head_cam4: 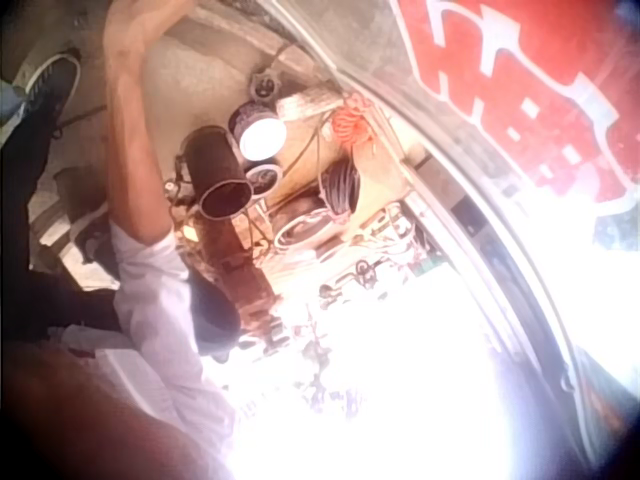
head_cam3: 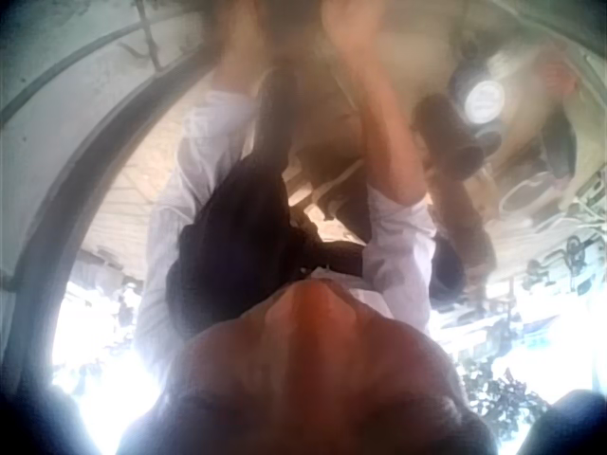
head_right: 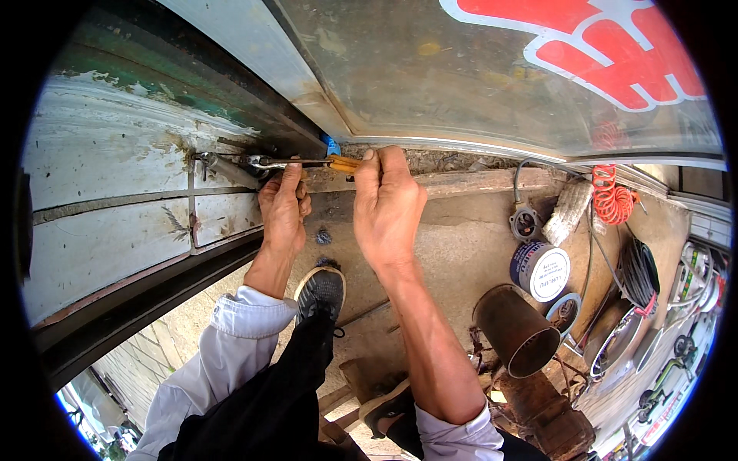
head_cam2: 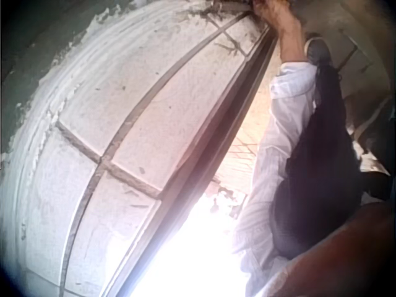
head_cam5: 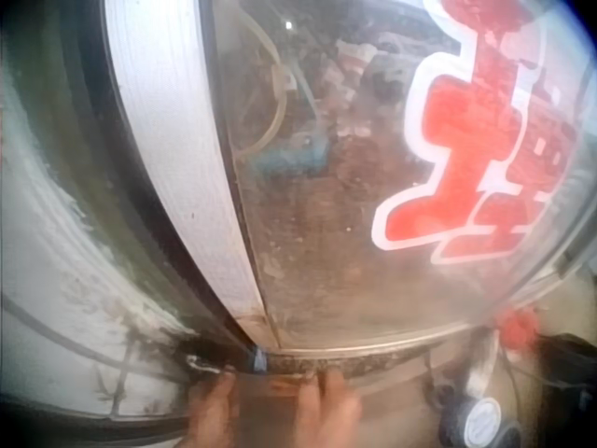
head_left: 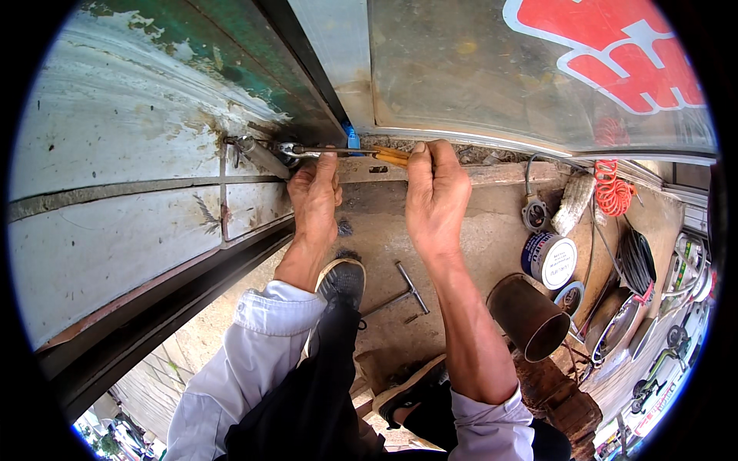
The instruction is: The person sits on the ground and assembles a mechanical part by attaching a white disc to a rusty housing using a cordless drill. They then insert several thin metal rods into the assembly and use a screwdriver to adjust a latch on a nearby glass door.
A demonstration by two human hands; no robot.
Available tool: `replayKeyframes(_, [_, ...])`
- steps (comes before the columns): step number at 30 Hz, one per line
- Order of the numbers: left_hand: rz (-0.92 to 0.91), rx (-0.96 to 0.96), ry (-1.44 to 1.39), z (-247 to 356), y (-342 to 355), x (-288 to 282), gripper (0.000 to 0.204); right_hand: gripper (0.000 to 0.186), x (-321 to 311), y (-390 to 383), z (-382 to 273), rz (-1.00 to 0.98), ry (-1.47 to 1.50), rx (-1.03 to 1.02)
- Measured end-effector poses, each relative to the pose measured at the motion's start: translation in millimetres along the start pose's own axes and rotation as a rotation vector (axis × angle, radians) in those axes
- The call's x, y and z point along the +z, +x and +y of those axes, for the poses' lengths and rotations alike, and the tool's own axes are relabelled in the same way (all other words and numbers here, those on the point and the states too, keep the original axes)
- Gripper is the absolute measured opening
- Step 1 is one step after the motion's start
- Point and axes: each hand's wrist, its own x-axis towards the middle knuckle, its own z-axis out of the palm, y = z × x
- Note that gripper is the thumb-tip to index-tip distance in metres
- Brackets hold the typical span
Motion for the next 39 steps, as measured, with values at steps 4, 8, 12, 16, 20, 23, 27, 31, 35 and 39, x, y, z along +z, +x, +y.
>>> replayKeyframes(4, [-0.005,-0.006,0.004,1.1,0.5,0.4,0.037,0.02,-0.7,-3.1,3.7,-0.022,-0.043,-0.073])
replayKeyframes(8, [-0.009,-0.007,0.0,1.2,0.3,-0.4,0.037,0.02,-0.3,-4.8,7.7,-0.016,-0.023,-0.099])
replayKeyframes(12, [-0.01,-0.012,0.0,-0.3,1.7,-2.4,0.027,0.019,0.6,-4.5,10.5,-0.02,-0.01,-0.097])
replayKeyframes(16, [-0.016,-0.003,-0.004,-2.2,2.3,-4.0,0.026,0.018,1.2,-3.7,12.5,-0.028,-0.033,-0.124])
replayKeyframes(20, [-0.024,-0.009,-0.004,0.3,1.9,-3.8,0.025,0.018,2.3,-3.6,14.7,-0.03,-0.032,-0.135])
replayKeyframes(23, [0.008,-0.002,0.023,1.8,1.6,0.2,0.029,0.019,2.8,-3.8,16.1,-0.021,-0.037,-0.151])
replayKeyframes(27, [0.013,0.033,0.041,2.7,1.5,3.6,0.034,0.019,2.2,-4.7,16.1,-0.026,-0.039,-0.142])
replayKeyframes(31, [0.026,0.071,0.062,0.7,3.5,3.7,0.036,0.019,1.4,-5.3,14.3,-0.034,-0.042,-0.125])
replayKeyframes(35, [0.028,0.095,0.08,-2.0,5.2,2.0,0.038,0.017,0.8,-5.4,13.5,-0.035,-0.064,-0.146])
replayKeyframes(39, [0.027,0.098,0.066,-3.5,5.8,1.6,0.038,0.017,0.8,-6.1,14.4,-0.031,-0.042,-0.143])
